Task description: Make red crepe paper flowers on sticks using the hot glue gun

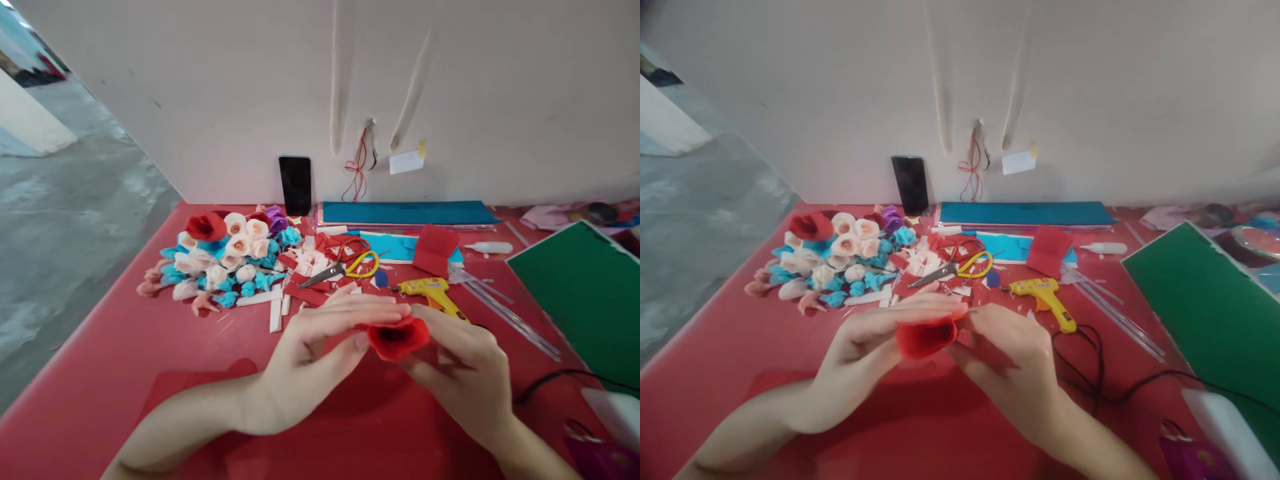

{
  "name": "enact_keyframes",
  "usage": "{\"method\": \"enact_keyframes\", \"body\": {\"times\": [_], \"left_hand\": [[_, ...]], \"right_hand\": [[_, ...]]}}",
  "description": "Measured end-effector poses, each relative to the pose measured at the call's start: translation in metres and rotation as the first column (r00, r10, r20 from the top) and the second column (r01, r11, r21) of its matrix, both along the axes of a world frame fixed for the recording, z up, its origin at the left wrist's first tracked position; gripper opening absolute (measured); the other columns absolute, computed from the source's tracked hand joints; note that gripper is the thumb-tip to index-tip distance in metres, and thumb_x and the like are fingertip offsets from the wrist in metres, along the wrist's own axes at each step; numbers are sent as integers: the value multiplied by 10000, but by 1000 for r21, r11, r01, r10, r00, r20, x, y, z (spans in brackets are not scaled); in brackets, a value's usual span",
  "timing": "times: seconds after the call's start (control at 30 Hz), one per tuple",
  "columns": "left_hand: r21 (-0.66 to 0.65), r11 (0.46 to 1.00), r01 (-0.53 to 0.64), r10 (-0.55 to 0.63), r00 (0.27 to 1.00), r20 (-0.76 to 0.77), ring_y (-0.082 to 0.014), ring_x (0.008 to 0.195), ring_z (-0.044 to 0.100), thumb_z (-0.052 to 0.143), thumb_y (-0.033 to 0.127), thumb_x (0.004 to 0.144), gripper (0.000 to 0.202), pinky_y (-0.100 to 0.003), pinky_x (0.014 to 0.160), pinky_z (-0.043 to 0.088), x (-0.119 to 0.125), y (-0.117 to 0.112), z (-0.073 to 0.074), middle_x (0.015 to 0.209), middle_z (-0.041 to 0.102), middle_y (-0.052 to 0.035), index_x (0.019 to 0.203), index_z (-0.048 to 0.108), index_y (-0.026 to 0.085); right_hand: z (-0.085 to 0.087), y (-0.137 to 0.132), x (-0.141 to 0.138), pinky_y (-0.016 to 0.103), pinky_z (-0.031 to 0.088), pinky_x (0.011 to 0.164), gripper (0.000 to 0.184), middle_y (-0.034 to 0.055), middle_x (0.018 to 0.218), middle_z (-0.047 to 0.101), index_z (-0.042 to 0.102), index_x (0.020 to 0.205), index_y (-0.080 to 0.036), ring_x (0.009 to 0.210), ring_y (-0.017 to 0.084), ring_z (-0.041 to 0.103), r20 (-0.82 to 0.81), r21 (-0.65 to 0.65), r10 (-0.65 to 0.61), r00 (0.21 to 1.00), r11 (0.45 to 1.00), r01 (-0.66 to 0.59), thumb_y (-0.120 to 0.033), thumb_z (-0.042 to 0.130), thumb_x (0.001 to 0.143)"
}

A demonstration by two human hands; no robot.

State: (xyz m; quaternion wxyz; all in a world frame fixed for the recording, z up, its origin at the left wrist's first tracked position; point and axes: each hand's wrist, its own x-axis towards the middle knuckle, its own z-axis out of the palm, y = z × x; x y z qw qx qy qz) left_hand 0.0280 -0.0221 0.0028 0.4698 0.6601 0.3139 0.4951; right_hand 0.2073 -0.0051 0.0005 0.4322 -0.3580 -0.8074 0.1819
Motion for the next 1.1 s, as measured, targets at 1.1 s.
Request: {"method": "enact_keyframes", "body": {"times": [1.1], "left_hand": [[-77,991,-114,119,990,69,-149,854,606,739,171,716,139,-263,819,498,6,12,-21,893,695,-24,850,722,206]], "right_hand": [[-10,0,-4,154,447,492,83,-51,599,602,574,713,-179,497,67,538,-16,-76,-98,995,992,97,-130,639,729]]}}
